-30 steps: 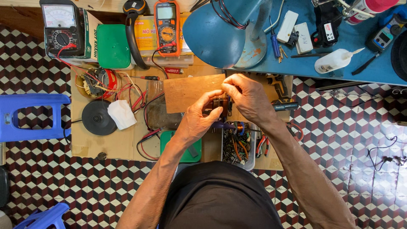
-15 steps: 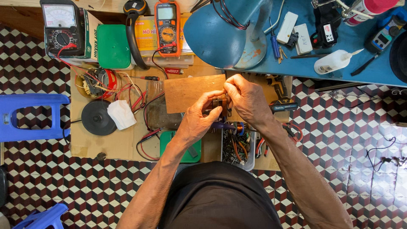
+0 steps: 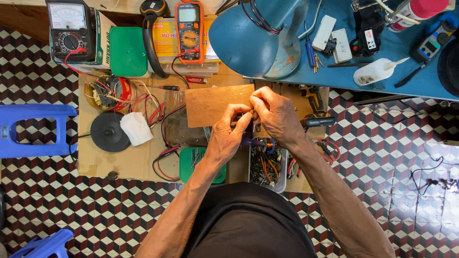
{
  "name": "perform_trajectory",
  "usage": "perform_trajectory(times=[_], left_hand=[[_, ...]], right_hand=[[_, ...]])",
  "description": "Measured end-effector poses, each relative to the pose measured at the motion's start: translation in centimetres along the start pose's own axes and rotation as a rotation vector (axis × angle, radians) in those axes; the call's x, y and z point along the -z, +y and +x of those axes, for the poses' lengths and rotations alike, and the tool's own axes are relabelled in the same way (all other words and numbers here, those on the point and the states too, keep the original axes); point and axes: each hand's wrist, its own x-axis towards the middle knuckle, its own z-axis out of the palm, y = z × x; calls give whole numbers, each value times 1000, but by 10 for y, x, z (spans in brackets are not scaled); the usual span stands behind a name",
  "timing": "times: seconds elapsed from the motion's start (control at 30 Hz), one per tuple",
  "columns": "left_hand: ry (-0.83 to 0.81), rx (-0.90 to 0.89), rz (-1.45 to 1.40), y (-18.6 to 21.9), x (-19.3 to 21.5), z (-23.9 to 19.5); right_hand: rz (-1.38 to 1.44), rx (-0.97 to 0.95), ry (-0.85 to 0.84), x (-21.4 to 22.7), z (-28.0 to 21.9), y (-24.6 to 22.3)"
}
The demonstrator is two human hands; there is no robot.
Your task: The person winds copper wire by hand around a small rectangular core held in the left hand. The person repeatedly rotates the core and guides the wire to form tight, even layers. The person occasionally pauses to adjust the wire or inspect the winding.
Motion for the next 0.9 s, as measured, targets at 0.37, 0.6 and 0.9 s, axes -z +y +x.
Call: perform_trajectory(times=[0.37,0.6,0.9], left_hand=[[139,24,-235,-24,-14,4],[151,145,-101,-24,-17,-1],[248,15,-280,-35,-24,3]], right_hand=[[14,10,35,-10,-3,-1],[-50,44,86,-12,-6,-5],[-58,-79,53,-13,5,-4]])
